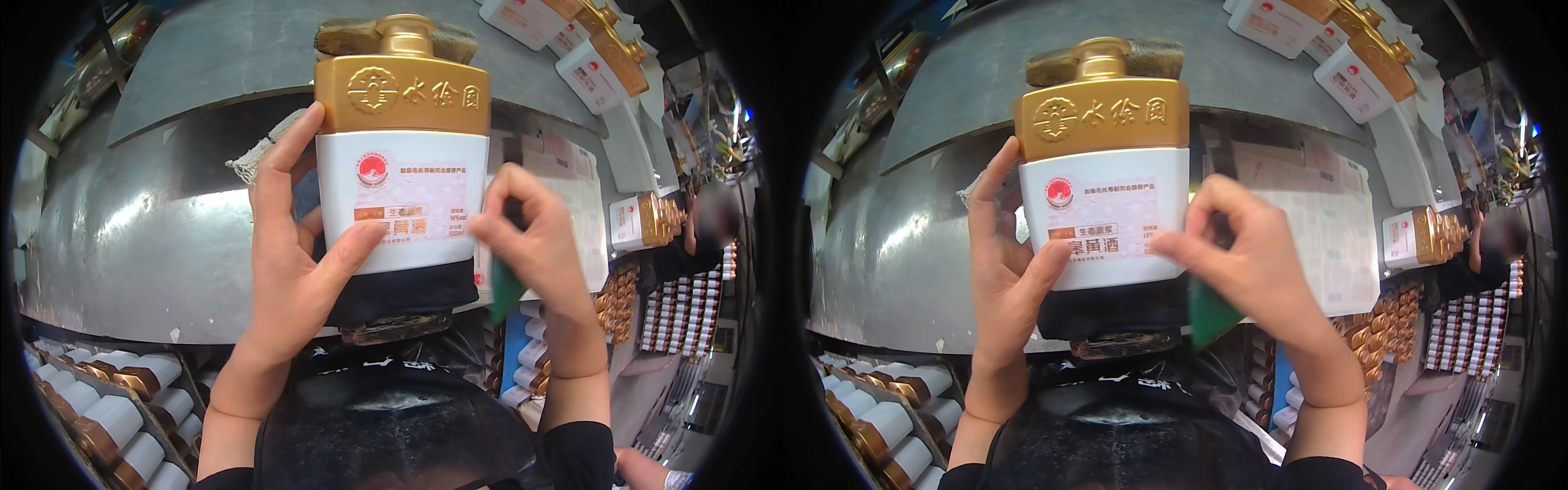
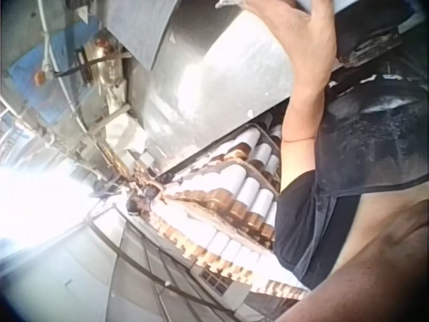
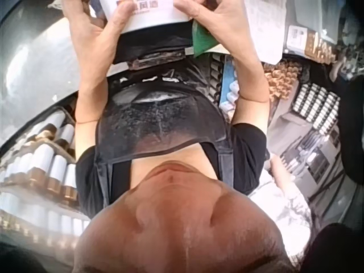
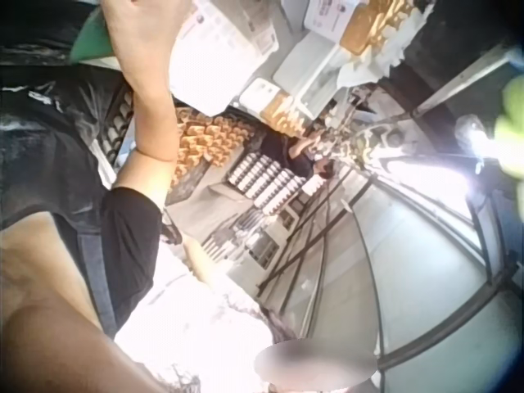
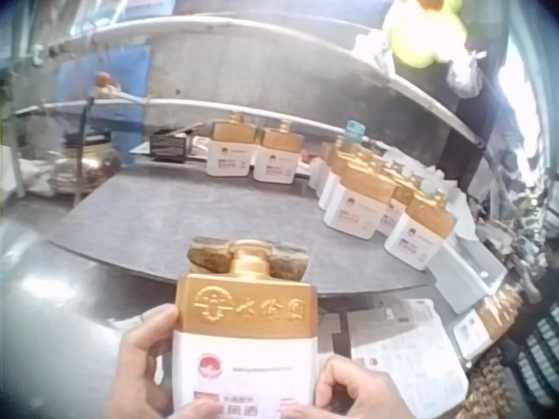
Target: The person picks up gold and white bottles from a nearby rack and applies printed labels to their sides using a green plastic squeegee tool. They smooth the labels, trim excess edges, and place the finished bottles onto a metal work surface.
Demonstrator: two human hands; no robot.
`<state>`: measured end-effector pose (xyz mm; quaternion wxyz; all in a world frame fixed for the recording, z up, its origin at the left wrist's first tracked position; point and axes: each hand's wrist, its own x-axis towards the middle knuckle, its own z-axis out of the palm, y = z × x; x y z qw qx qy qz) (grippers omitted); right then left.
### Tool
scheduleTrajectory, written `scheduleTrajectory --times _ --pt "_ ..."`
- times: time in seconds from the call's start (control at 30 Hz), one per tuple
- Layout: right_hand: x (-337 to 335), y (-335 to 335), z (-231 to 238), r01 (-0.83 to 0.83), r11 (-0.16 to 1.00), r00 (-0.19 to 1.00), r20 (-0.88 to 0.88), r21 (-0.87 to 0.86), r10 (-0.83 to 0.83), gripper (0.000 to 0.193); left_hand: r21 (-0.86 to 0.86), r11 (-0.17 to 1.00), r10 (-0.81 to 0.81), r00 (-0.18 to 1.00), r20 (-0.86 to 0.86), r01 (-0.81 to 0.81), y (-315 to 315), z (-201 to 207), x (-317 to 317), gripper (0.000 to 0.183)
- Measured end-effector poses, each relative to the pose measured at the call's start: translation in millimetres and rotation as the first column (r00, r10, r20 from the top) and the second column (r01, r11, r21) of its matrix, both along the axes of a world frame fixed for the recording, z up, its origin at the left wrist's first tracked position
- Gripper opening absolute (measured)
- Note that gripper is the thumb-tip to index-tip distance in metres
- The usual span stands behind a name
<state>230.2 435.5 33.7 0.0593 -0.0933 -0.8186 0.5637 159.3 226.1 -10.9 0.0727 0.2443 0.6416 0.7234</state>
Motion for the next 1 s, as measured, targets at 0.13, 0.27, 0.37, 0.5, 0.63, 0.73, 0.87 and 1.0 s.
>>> scheduleTrajectory --times 0.13,0.27,0.37,0.5,0.63,0.73,0.87,1.0 --pt "-15 58 20 0.139 0.961 0.982 -0.091 -0.24 -0.164 0.013 0.086 0.992 -0.101 0.994 0.05 0.097 -6 -1 -2 0.085" --pt "-4 13 37 -0.014 0.866 0.947 -0.27 0.5 0.171 0.03 0.088 0.993 -0.091 0.994 0.066 0.085 -8 -2 -2 0.089" --pt "-32 -28 39 -0.002 0.641 0.867 -0.318 0.768 0.384 0.033 0.106 0.988 -0.118 0.991 0.07 0.11 -8 -7 -3 0.089" --pt "-44 -34 43 0.076 0.523 0.691 -0.423 0.849 0.586 0.031 0.237 0.948 -0.239 0.967 0.089 0.213 -24 -10 -10 0.079" --pt "-6 -54 23 -0.109 0.572 0.667 -0.367 0.813 0.648 0.018 0.276 0.949 -0.2 0.969 0.146 0.154 -30 -13 -9 0.068" --pt "-34 -36 43 0.007 0.593 0.733 -0.408 0.805 0.545 0.019 0.138 0.983 -0.134 0.989 0.062 0.124 -27 -4 -7 0.07" --pt "4 -37 19 -0.038 0.468 0.68 -0.321 0.883 0.66 0.027 0.125 0.985 -0.119 0.993 0.019 0.115 -26 -7 -8 0.07" --pt "-8 -23 35 0.061 0.525 0.774 -0.372 0.849 0.512 0.034 0.153 0.985 -0.084 0.996 0.013 0.081 -22 -10 -8 0.06"
